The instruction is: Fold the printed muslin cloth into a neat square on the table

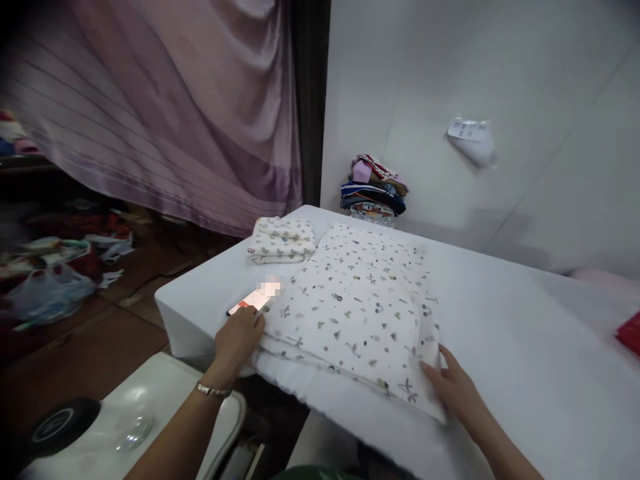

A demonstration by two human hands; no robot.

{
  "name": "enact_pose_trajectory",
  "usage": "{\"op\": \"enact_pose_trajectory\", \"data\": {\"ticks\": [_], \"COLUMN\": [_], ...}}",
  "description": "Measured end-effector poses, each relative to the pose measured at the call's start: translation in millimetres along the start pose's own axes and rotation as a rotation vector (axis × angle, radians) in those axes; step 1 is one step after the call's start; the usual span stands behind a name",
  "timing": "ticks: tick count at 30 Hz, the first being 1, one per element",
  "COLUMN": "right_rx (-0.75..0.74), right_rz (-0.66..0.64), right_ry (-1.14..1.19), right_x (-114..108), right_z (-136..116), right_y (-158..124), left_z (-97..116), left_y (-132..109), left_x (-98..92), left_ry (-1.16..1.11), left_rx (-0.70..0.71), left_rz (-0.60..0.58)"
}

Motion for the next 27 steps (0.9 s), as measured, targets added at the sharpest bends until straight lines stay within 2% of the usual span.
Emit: {"op": "enact_pose_trajectory", "data": {"ticks": [3,7,9,12,14,20,27], "right_rx": [-0.085,-0.05,0.009,0.041,0.024,-0.007,0.028], "right_rz": [0.031,-0.062,-0.1,-0.119,-0.132,-0.02,-0.043], "right_ry": [-0.032,0.218,0.348,0.401,0.418,0.469,0.303], "right_x": [3,0,-2,-1,2,-11,-15], "right_z": [-10,-4,4,13,15,23,29], "right_y": [-11,-21,-26,-31,-34,-37,-38], "left_z": [1,4,4,4,3,-6,-17], "left_y": [-2,-5,-4,0,2,-7,-27], "left_x": [-3.5,-14.5,-18.9,-21.5,-21.8,-17.6,-4.1], "left_ry": [-0.001,-0.102,-0.332,-0.71,-0.808,-0.762,-0.416], "left_rx": [0.001,-0.037,-0.081,-0.149,-0.187,-0.209,-0.183], "left_rz": [0.011,0.01,-0.005,-0.037,-0.056,-0.062,-0.023]}}
Point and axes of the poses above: each hand's wrist, its own y-axis towards the middle knuckle, its own x-axis out of the palm, z = x × y, the point moved 5 cm from there along y, towards the middle knuckle, and after that the axes turned 1 degree about -x, right-handed, at the moved point
